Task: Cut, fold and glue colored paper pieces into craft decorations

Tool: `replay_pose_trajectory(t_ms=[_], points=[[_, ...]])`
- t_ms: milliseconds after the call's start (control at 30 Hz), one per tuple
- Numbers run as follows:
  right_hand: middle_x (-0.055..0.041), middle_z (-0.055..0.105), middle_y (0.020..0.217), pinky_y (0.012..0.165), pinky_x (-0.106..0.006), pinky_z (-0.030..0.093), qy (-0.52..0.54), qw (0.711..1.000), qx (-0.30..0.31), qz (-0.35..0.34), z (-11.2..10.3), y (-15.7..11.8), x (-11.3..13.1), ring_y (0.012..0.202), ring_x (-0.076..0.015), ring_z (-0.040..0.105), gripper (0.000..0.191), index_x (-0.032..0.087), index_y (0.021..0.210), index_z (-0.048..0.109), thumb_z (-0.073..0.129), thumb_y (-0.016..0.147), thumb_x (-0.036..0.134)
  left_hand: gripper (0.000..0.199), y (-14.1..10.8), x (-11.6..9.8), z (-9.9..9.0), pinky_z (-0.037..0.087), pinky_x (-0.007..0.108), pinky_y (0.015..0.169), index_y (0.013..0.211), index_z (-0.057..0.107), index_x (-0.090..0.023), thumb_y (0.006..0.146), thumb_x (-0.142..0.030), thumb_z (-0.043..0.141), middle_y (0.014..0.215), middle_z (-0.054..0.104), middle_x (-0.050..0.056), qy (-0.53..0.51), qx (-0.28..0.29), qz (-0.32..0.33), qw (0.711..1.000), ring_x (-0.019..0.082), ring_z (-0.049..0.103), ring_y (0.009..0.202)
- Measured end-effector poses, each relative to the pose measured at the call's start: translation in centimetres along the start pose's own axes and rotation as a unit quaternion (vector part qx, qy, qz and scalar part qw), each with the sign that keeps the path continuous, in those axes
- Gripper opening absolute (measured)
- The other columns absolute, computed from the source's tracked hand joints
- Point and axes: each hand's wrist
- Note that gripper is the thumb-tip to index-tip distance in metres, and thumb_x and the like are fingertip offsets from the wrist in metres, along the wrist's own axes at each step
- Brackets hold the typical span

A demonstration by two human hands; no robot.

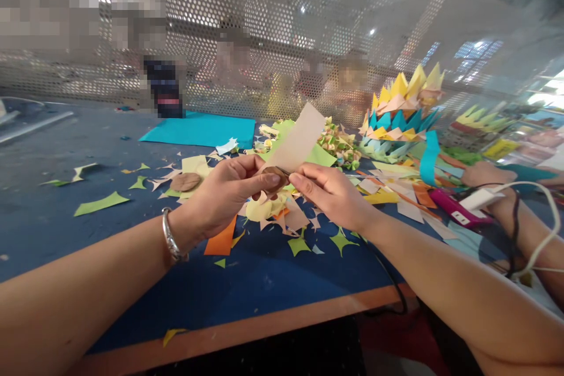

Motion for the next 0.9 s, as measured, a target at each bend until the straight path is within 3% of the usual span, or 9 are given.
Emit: replay_pose_trajectory(t_ms=[367, 600, 900], points=[[0.0065, 0.030, 0.058, 0.048, -0.027, 0.024, -0.014, 1.000, -0.024, -0.001, 0.24, 0.06, -0.09, 0.052, -0.0091, 0.030, 0.043, 0.021, 0.070, 0.045, 0.049, 0.097, 0.054, 0.012, 0.11, 0.14, 0.11, 0.036, 0.027, 0.057, 0.070, 0.065, -0.017, 0.079, -0.019, 0.074, 0.063, 0.061, -0.001, 0.002, -0.002, 0.015, 1.000, 0.009, 0.045, 0.056], [0.0064, 0.032, 0.059, 0.052, -0.027, 0.026, -0.020, 0.999, -0.033, 0.000, 0.43, 0.15, -0.45, 0.053, -0.0085, 0.031, 0.042, 0.020, 0.069, 0.043, 0.050, 0.097, 0.051, 0.011, 0.05, 0.17, 0.14, 0.042, 0.028, 0.064, 0.073, 0.067, -0.016, 0.078, -0.023, 0.074, 0.070, 0.065, 0.001, -0.005, -0.022, 0.000, 1.000, 0.012, 0.055, 0.064], [0.0060, 0.032, 0.059, 0.052, -0.028, 0.025, -0.041, 0.998, -0.037, -0.006, 0.52, 0.18, -0.69, 0.055, -0.0094, 0.032, 0.043, 0.021, 0.068, 0.040, 0.049, 0.098, 0.051, 0.010, 0.25, 0.29, 0.10, 0.043, 0.027, 0.064, 0.073, 0.069, -0.015, 0.075, -0.021, 0.076, 0.071, 0.066, 0.001, -0.019, -0.030, -0.022, 0.999, 0.011, 0.056, 0.063]])
Point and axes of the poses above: each hand's wrist, its own y-axis towards the middle knuckle, its own z-axis out of the palm, x = y × z
